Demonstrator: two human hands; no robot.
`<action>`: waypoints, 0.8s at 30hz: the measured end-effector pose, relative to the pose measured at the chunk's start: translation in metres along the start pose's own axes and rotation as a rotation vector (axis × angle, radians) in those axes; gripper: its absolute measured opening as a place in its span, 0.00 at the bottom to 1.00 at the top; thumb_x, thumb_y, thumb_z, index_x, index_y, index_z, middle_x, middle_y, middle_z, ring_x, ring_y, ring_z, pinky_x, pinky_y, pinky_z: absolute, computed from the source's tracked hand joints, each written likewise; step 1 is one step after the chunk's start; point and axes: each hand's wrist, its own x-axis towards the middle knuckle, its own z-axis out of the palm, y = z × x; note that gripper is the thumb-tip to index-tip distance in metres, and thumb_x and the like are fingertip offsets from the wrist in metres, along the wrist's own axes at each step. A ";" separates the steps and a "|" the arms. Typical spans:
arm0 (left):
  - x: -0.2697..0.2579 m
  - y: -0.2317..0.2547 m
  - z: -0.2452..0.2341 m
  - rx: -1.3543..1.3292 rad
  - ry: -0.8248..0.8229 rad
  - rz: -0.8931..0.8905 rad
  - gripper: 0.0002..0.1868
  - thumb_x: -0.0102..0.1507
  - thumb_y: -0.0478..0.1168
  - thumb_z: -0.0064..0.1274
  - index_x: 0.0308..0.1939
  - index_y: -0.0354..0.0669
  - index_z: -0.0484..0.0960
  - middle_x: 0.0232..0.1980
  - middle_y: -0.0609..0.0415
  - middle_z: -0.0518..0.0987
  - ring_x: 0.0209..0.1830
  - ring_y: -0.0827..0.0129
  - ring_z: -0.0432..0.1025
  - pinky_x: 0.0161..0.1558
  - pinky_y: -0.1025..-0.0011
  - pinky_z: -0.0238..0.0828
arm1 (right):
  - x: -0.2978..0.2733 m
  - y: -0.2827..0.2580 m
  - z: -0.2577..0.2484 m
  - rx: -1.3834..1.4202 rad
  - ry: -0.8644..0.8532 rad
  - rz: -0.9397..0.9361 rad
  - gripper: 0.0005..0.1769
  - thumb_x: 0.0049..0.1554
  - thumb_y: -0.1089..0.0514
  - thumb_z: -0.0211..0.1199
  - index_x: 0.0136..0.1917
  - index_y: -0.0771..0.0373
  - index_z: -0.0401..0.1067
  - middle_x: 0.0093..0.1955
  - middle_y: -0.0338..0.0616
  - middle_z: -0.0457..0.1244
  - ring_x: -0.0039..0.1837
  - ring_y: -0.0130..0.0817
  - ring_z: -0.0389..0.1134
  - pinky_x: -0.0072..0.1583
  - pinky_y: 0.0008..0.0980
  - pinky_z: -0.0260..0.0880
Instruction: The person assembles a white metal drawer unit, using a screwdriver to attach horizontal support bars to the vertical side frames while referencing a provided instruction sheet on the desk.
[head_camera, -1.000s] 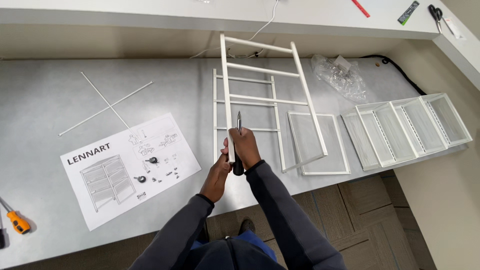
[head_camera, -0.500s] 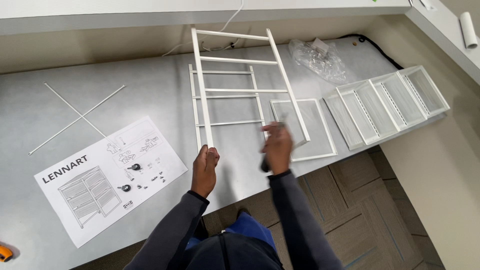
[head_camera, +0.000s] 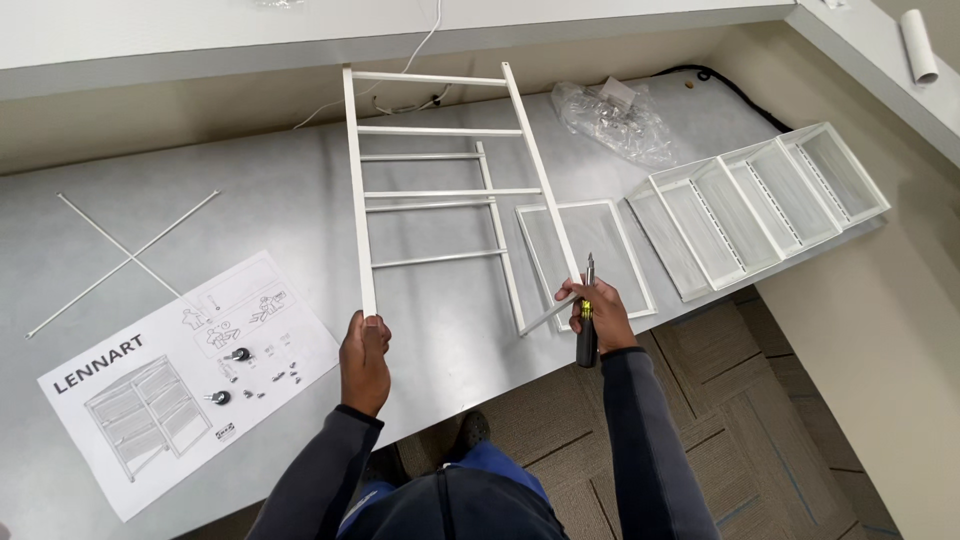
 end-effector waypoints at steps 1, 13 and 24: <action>-0.002 -0.001 -0.002 0.014 0.007 0.001 0.20 0.89 0.45 0.28 0.43 0.49 0.66 0.36 0.64 0.60 0.35 0.77 0.53 0.39 0.73 0.58 | -0.002 0.004 -0.003 0.059 -0.054 -0.030 0.15 0.72 0.60 0.66 0.63 0.76 0.77 0.49 0.60 0.71 0.33 0.30 0.67 0.28 0.34 0.70; -0.017 0.016 -0.011 -0.019 0.040 0.006 0.20 0.89 0.43 0.26 0.42 0.52 0.62 0.37 0.69 0.55 0.37 0.80 0.51 0.39 0.75 0.53 | 0.001 0.021 -0.010 0.034 -0.196 -0.184 0.22 0.77 0.50 0.64 0.69 0.74 0.75 0.51 0.54 0.70 0.40 0.26 0.65 0.30 0.29 0.72; -0.041 0.026 -0.009 0.048 0.163 -0.096 0.23 0.85 0.51 0.33 0.36 0.50 0.60 0.35 0.60 0.58 0.35 0.70 0.55 0.40 0.66 0.53 | -0.020 0.059 -0.021 -0.064 -0.154 -0.289 0.23 0.76 0.40 0.63 0.61 0.64 0.79 0.48 0.44 0.68 0.36 0.25 0.61 0.36 0.29 0.69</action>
